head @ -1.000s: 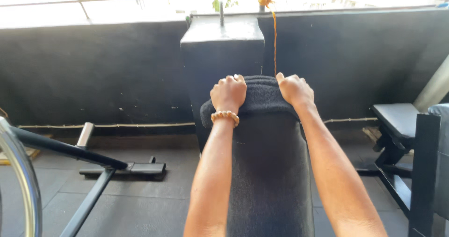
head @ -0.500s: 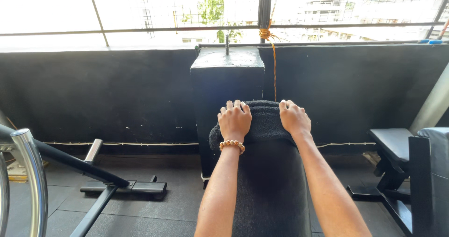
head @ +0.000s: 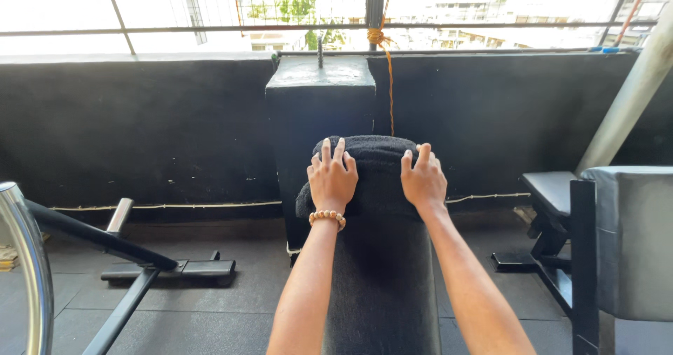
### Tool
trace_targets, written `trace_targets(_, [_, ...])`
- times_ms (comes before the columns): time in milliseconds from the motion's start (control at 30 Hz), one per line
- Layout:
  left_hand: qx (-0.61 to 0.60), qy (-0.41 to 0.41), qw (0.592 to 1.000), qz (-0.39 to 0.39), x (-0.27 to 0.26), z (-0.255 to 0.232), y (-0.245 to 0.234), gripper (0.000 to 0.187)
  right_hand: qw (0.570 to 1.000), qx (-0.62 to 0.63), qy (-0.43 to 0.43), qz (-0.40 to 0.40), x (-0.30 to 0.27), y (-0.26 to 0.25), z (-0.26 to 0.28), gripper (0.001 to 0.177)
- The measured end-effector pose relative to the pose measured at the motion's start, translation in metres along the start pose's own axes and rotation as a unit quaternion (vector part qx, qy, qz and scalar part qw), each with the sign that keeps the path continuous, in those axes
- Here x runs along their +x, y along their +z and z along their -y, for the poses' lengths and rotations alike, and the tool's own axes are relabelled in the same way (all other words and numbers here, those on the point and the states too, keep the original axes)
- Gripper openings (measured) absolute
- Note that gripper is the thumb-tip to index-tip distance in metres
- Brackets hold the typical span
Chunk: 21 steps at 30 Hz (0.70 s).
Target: The person wipes a gym bench with a towel, moving the cloth across the surface and over the top edge.
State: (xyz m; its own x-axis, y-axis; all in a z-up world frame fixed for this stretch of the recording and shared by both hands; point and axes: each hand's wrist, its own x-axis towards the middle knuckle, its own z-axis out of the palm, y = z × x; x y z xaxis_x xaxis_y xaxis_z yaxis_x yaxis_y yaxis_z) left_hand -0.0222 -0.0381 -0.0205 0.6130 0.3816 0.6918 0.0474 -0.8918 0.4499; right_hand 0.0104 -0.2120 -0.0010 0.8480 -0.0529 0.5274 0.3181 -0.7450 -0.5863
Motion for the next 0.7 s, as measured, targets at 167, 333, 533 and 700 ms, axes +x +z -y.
trace_targets(167, [0.009,0.016,1.000,0.010,-0.020,-0.002,-0.011,0.053,1.000,-0.023,-0.004,-0.013,-0.024,-0.003,-0.013,0.048])
trace_targets(333, [0.021,0.025,0.999,0.034,-0.051,0.001,-0.018,0.054,1.000,-0.019,-0.012,0.005,-0.052,-0.006,-0.026,0.048])
trace_targets(533, [0.058,0.010,0.998,0.035,-0.102,0.005,-0.023,0.058,0.998,-0.055,-0.035,-0.011,-0.089,-0.005,-0.050,0.045])
trace_targets(700, [0.111,0.055,0.992,-0.031,-0.173,0.014,-0.027,0.058,0.996,-0.036,-0.070,-0.031,-0.153,-0.005,-0.084,0.042])
